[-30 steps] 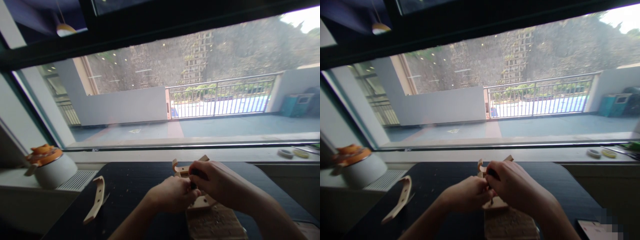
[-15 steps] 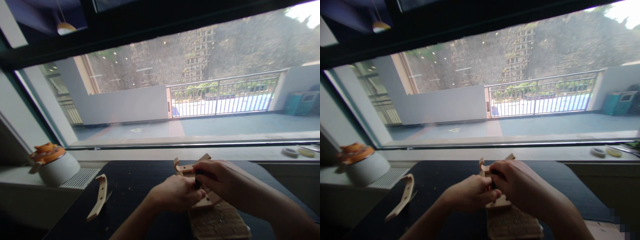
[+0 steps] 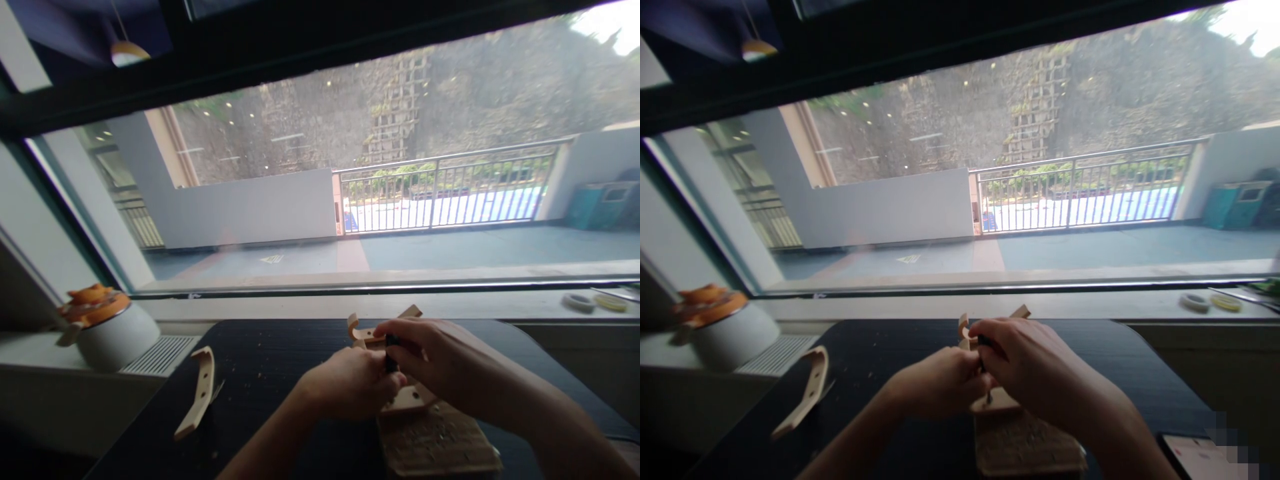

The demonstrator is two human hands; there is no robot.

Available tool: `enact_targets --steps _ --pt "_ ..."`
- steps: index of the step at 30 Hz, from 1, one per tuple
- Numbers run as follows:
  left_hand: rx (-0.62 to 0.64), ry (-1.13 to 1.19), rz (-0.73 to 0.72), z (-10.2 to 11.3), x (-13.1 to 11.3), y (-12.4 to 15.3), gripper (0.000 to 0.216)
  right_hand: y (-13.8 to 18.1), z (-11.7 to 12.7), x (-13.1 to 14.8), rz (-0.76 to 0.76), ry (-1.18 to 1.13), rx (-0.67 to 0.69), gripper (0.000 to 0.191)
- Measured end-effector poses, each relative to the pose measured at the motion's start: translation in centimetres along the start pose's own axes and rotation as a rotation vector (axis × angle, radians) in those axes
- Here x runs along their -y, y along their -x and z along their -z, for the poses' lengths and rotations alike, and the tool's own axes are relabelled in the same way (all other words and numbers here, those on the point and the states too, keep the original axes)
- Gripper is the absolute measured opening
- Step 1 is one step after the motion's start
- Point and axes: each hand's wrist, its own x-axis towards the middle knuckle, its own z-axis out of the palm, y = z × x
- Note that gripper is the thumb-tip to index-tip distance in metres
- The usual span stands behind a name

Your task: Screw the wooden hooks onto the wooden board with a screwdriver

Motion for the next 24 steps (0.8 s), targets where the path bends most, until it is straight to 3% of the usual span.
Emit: enact_targets --steps 11,16,24 --pt "0.016 -0.034 0.032 0.47 -0.78 0.22 0.04 -0.36 0.04 -0.19 -0.026 0.002 0.053 0.021" --pt "0.041 -0.04 -0.02 0.48 -0.64 0.21 0.036 -0.28 0.12 -0.36 -0.059 0.028 0.008 0.025" --pt "0.03 0.004 0.011 0.37 -0.7 0.35 0.038 -0.05 0.65 0.0 0.063 -0.046 0.023 0.024"
